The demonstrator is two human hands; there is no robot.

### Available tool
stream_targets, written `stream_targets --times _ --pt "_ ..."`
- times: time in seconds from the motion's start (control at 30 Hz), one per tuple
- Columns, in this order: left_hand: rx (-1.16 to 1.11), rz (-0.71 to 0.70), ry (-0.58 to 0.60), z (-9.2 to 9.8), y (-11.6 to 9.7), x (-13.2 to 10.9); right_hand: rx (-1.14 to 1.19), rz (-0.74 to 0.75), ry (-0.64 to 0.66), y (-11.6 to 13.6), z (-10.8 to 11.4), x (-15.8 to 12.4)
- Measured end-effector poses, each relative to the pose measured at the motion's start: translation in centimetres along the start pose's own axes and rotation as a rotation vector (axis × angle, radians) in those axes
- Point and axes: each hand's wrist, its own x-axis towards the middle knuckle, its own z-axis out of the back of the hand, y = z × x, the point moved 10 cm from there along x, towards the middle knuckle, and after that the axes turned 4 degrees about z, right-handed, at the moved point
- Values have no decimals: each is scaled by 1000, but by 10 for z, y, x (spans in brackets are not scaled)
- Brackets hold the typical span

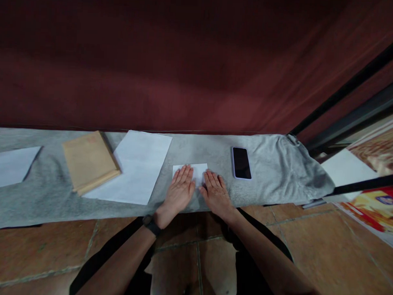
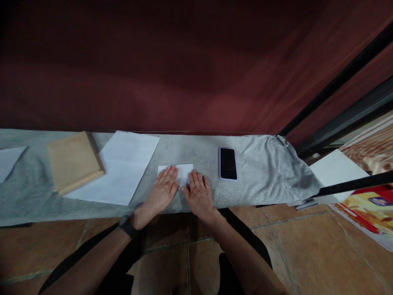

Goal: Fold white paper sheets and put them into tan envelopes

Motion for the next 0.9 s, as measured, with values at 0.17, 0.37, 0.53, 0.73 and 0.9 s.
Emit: stream_targets --times 0.17,0.37,0.53,0.73,0.9 --pt "-6 -32 22 -10 -17 5 -5 8 15 3 -4 2" --pt "32 83 -16 -4 2 11 -11 -1 -7 2 -1 3" --pt "51 154 -48 11 20 16 -18 -1 2 2 1 4" --pt "81 177 -100 28 32 23 -5 7 19 4 0 5" --pt "-28 227 -124 35 44 30 4 40 37 10 -2 4"
